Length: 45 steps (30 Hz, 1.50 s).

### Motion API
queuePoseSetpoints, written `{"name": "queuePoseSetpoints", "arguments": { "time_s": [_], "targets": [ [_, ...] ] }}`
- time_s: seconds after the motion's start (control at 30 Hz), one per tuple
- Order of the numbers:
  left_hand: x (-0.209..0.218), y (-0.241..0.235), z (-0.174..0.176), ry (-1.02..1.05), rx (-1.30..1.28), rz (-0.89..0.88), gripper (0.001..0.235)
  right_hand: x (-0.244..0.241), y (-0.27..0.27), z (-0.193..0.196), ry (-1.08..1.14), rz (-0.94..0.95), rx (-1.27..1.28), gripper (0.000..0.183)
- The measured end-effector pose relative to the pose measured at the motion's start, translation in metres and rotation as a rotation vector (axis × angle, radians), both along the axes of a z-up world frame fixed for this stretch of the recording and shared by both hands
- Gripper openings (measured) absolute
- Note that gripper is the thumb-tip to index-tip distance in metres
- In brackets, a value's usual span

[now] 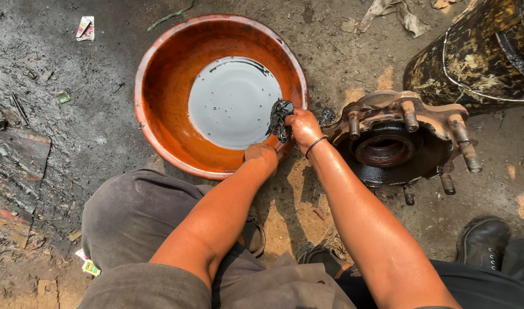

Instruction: The person cleans a wheel hub assembly by scraping out old grease with a screwdriver and wiping the interior with a cloth. They repeatedly dip the cloth into a basin of liquid and scrub the hub's inner surfaces.

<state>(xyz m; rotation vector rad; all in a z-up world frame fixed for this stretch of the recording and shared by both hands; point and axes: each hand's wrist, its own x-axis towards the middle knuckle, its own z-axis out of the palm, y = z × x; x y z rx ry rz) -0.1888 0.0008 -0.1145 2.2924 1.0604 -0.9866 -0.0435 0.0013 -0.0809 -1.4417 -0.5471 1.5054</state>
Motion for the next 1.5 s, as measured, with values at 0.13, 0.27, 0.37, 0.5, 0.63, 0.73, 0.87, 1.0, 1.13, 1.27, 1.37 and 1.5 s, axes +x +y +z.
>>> {"name": "queuePoseSetpoints", "arguments": {
  "time_s": [0.13, 0.27, 0.37, 0.5, 0.63, 0.73, 0.87, 1.0, 1.13, 1.27, 1.37, 1.5],
  "targets": [
    [-0.006, -0.001, 0.032, 0.037, -0.038, -0.136, 0.062, -0.01, 0.003, -0.024, -0.339, 0.104, -0.109, 0.018],
    [-0.024, 0.025, 0.054, 0.046, -0.322, 0.124, 0.054, -0.019, 0.015, -0.033, -0.878, 0.353, -0.072, 0.029],
    [-0.038, 0.059, 0.039, -0.054, -0.361, 0.389, 0.038, -0.024, 0.024, -0.034, -1.047, 0.447, -0.079, 0.041],
    [-0.043, 0.095, -0.014, -0.27, 0.024, 1.004, 0.045, -0.024, 0.034, -0.043, -1.258, 0.754, -0.131, 0.034],
    [-0.047, 0.107, -0.066, -0.37, 0.015, 1.35, 0.046, -0.03, 0.04, -0.061, -1.439, 0.968, -0.129, 0.041],
    [-0.048, 0.109, -0.089, -0.418, 0.039, 1.401, 0.046, -0.046, 0.05, -0.065, -1.436, 0.83, -0.017, 0.06],
    [-0.049, 0.108, -0.106, -0.431, -0.007, 1.564, 0.052, -0.077, 0.061, -0.055, -1.342, 1.18, -0.11, 0.07],
    [-0.056, 0.108, -0.121, -0.365, 0.01, 1.57, 0.059, -0.077, 0.082, -0.051, -1.412, 1.371, -0.044, 0.059],
    [-0.061, 0.108, -0.129, -0.337, 0.08, 1.55, 0.063, -0.066, 0.088, -0.069, -1.392, 1.223, -0.178, 0.046],
    [-0.049, 0.111, -0.129, -0.516, 0.034, 1.68, 0.052, -0.061, 0.083, -0.09, -1.474, 1.293, 0.2, 0.032],
    [-0.052, 0.105, -0.132, -0.487, -0.034, 1.78, 0.054, -0.072, 0.077, -0.1, -1.424, 1.134, -0.021, 0.031],
    [-0.044, 0.11, -0.14, -0.458, -0.049, 1.678, 0.056, -0.065, 0.08, -0.104, -1.562, 1.269, 0.146, 0.032]
  ]
}}
